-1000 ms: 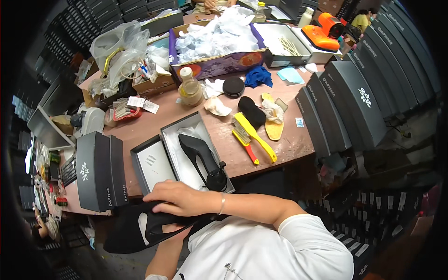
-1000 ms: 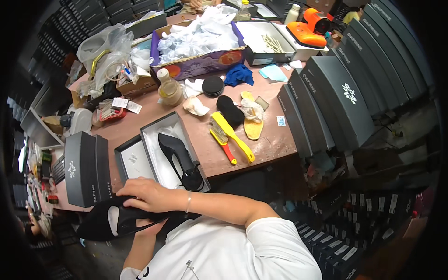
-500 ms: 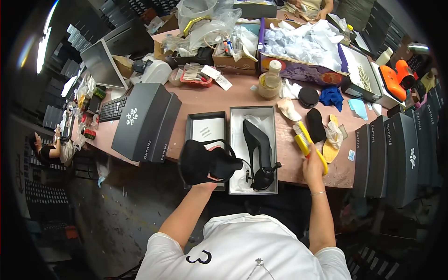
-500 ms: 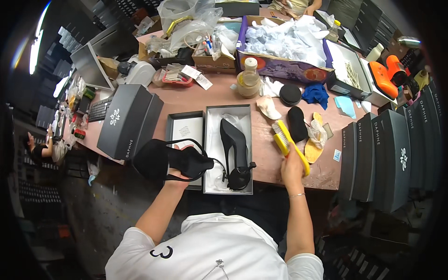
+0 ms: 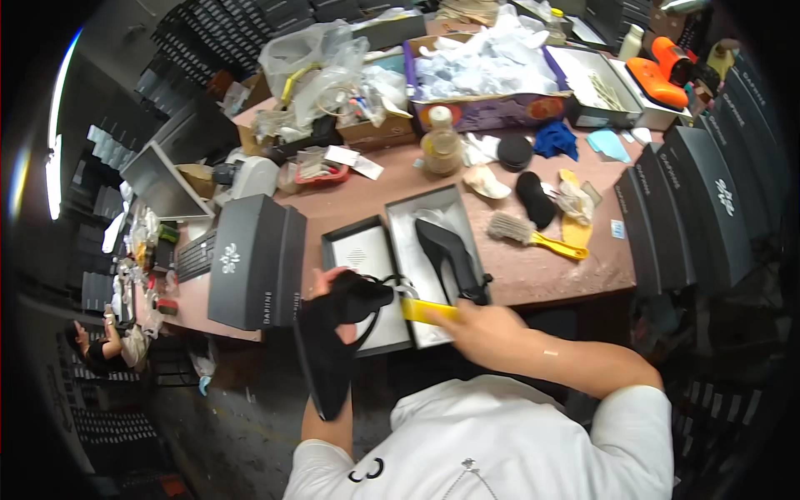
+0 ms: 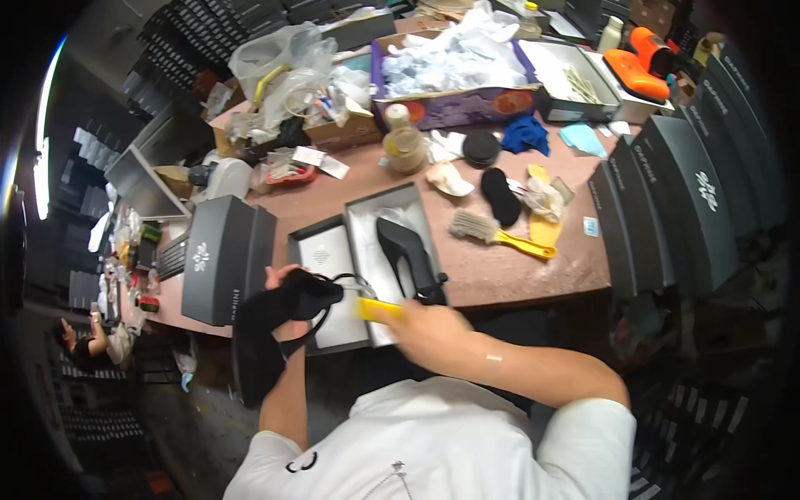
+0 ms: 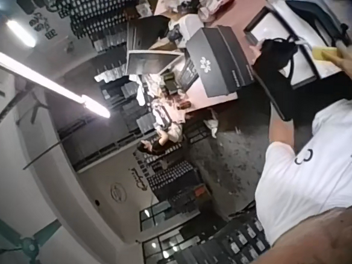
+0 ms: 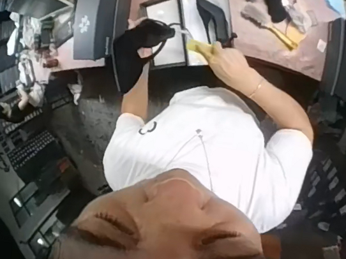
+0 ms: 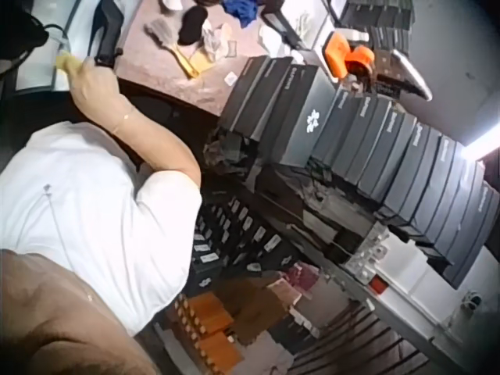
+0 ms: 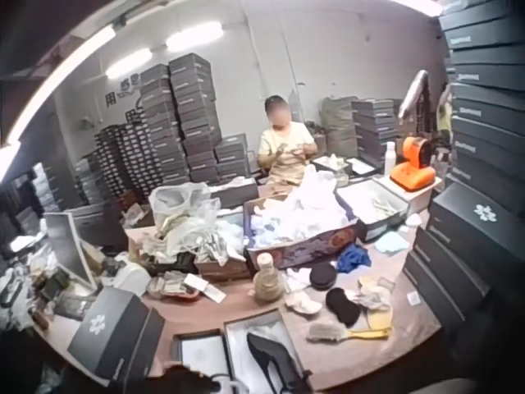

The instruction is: Cleaning, inspecting, and packaging a pair of black high-heeled shoes into a box.

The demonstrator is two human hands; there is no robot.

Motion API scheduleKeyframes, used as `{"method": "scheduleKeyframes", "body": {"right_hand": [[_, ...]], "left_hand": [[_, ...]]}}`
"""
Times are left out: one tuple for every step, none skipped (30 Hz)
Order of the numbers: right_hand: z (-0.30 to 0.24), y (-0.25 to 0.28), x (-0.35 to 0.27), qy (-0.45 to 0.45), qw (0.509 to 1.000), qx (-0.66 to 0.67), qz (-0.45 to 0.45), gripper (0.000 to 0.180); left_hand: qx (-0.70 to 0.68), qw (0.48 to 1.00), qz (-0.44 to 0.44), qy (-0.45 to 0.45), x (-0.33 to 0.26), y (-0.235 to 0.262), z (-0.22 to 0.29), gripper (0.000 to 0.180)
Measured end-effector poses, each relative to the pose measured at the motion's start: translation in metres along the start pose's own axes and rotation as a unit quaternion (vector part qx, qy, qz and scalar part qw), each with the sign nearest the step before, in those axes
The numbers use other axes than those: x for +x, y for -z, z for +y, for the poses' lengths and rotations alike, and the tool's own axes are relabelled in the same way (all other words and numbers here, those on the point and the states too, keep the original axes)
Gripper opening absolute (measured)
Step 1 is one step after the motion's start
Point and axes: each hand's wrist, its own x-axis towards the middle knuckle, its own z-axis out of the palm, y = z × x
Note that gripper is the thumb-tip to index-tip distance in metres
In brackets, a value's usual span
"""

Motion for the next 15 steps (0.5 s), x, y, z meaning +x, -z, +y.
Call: {"method": "scheduleKeyframes", "body": {"right_hand": [[0.011, 0.007, -0.013, -0.036, 0.998, -0.002, -0.055, 0.056], [0.013, 0.014, -0.024, -0.027, 1.0, 0.007, -0.001, 0.058], [0.005, 0.015, -0.011, 0.008, 0.999, 0.015, 0.033, 0.058], [-0.012, 0.014, 0.007, 0.033, 0.997, 0.027, 0.066, 0.058], [-0.019, 0.012, 0.021, 0.048, 0.993, 0.033, 0.104, 0.058], [-0.01, -0.007, 0.033, 0.028, 0.991, 0.039, 0.129, 0.061], [-0.005, -0.03, 0.034, 0.039, 0.988, 0.055, 0.139, 0.057], [-0.01, -0.03, 0.022, 0.04, 0.993, 0.075, 0.082, 0.053], [-0.01, -0.027, 0.006, 0.041, 0.994, 0.095, 0.025, 0.05], [-0.006, -0.025, -0.011, 0.053, 0.993, 0.102, 0.001, 0.049], [-0.003, -0.009, -0.019, -0.028, 0.994, 0.096, -0.032, 0.058], [0.006, 0.002, -0.023, -0.085, 0.991, 0.096, 0.036, 0.063], [0.019, 0.012, -0.023, -0.136, 0.981, 0.093, 0.104, 0.068], [0.034, 0.012, -0.021, -0.134, 0.983, 0.074, 0.105, 0.072], [0.052, 0.004, -0.015, -0.13, 0.984, 0.055, 0.106, 0.076]], "left_hand": [[-0.005, 1.0, -0.01, -0.012, 0.0, 0.001, 0.022, 0.057], [0.014, 0.999, 0.003, -0.03, -0.001, -0.002, 0.017, 0.056], [0.034, 0.999, 0.014, -0.016, -0.007, -0.01, 0.009, 0.053], [0.05, 0.998, 0.027, 0.0, -0.012, -0.022, -0.003, 0.051], [0.065, 0.996, 0.026, 0.051, -0.018, -0.04, -0.013, 0.046], [0.08, 0.996, 0.034, 0.028, -0.009, -0.019, -0.016, 0.05], [0.095, 0.994, 0.049, 0.003, -0.003, 0.004, -0.018, 0.054], [0.041, 0.999, 0.002, 0.029, -0.004, 0.011, -0.009, 0.057], [0.005, 0.999, -0.015, 0.042, 0.002, 0.019, -0.004, 0.056], [-0.068, 0.996, -0.004, 0.059, 0.008, 0.037, 0.002, 0.055], [-0.128, 0.989, 0.019, 0.076, 0.012, 0.05, 0.002, 0.054], [-0.162, 0.98, 0.049, 0.106, 0.016, 0.058, -0.005, 0.054], [-0.179, 0.97, 0.093, 0.139, 0.012, 0.056, -0.011, 0.051], [-0.196, 0.956, 0.137, 0.171, 0.008, 0.052, -0.016, 0.049], [-0.187, 0.95, 0.155, 0.195, 0.004, 0.045, -0.023, 0.052]]}}
